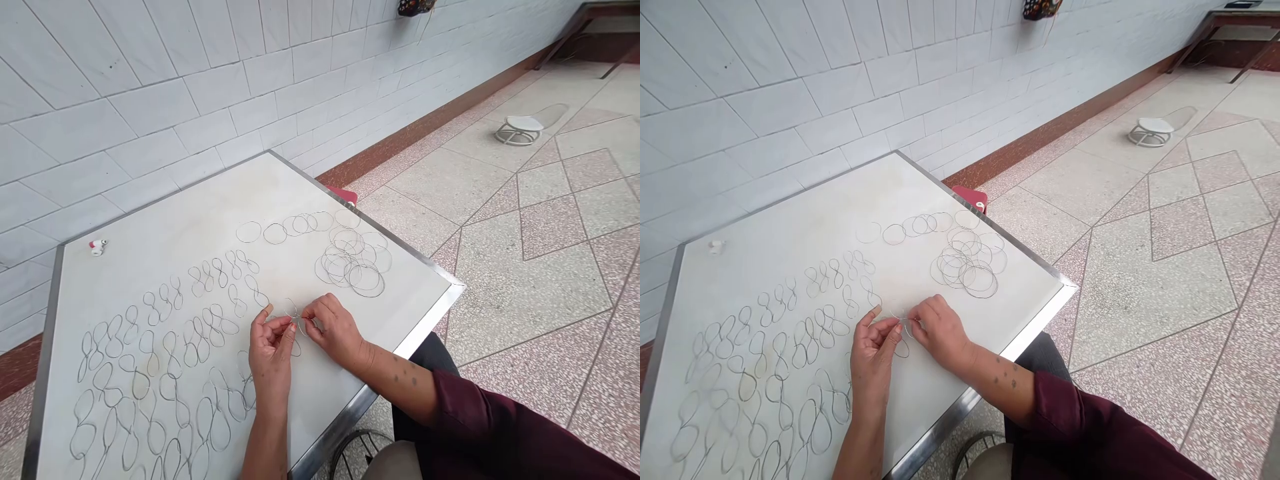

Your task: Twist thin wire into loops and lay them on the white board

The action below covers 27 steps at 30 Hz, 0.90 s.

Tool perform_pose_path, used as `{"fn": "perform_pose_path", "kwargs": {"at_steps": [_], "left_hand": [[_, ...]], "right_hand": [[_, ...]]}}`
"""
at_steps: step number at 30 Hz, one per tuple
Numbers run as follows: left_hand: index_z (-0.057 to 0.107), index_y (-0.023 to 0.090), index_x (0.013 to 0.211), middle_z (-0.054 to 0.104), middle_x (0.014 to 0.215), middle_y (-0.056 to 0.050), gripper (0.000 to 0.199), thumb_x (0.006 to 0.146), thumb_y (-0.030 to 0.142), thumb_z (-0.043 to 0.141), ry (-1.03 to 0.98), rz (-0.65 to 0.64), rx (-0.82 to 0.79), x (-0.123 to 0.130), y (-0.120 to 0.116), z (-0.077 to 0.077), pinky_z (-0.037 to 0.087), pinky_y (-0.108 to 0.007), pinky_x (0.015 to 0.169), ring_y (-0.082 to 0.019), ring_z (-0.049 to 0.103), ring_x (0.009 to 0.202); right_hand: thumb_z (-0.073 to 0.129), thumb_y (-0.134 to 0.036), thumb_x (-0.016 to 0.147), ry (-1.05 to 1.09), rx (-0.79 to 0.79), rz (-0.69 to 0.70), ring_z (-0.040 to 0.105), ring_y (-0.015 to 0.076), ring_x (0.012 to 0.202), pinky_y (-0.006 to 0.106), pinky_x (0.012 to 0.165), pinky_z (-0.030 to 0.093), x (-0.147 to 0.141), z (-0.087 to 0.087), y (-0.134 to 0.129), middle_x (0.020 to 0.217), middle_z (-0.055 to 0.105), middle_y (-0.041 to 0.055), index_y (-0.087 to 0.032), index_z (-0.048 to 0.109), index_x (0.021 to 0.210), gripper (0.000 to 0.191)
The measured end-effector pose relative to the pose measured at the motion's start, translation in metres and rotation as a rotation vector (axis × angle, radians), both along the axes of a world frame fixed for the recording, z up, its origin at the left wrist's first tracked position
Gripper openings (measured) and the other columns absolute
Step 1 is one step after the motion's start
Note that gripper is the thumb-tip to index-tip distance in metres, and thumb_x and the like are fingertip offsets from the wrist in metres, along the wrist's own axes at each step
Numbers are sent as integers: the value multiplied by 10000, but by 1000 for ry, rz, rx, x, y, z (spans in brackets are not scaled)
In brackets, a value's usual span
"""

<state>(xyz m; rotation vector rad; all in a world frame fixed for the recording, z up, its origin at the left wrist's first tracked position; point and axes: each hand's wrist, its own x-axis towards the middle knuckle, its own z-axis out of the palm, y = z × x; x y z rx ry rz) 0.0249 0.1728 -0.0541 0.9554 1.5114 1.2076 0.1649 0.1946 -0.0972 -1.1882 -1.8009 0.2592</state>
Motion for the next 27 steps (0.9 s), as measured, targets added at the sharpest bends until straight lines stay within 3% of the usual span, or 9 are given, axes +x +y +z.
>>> {"fn": "perform_pose_path", "kwargs": {"at_steps": [7,16,23,27], "left_hand": [[545,222,1268,704,919,-42,587,740,357,760,-75,2,-25,2,-1,-6,515,-333,802,-187,657,872],[559,230,1266,656,843,-5,540,772,361,734,-152,40,5,6,-3,-10,498,-309,797,-149,624,791],[568,236,1248,638,827,12,537,752,296,765,-275,50,-27,5,-2,-9,490,-302,833,-125,606,775],[582,243,1223,651,1002,-23,538,726,279,784,-353,62,-49,4,0,-11,493,-312,825,-115,615,764]], "right_hand": [[536,-99,874,-46,89,36,495,183,708,301,625,442,-3,2,-1,746,607,28,-211,549,849,115],[514,-131,905,-16,62,101,563,172,735,289,629,482,-2,-1,-4,795,616,37,-208,556,905,88],[530,-103,874,140,-129,194,565,128,679,228,560,482,0,0,-4,819,596,26,-214,574,892,121],[531,-92,871,200,-180,223,566,135,706,241,600,494,2,-1,-4,807,593,23,-216,581,875,134]]}}
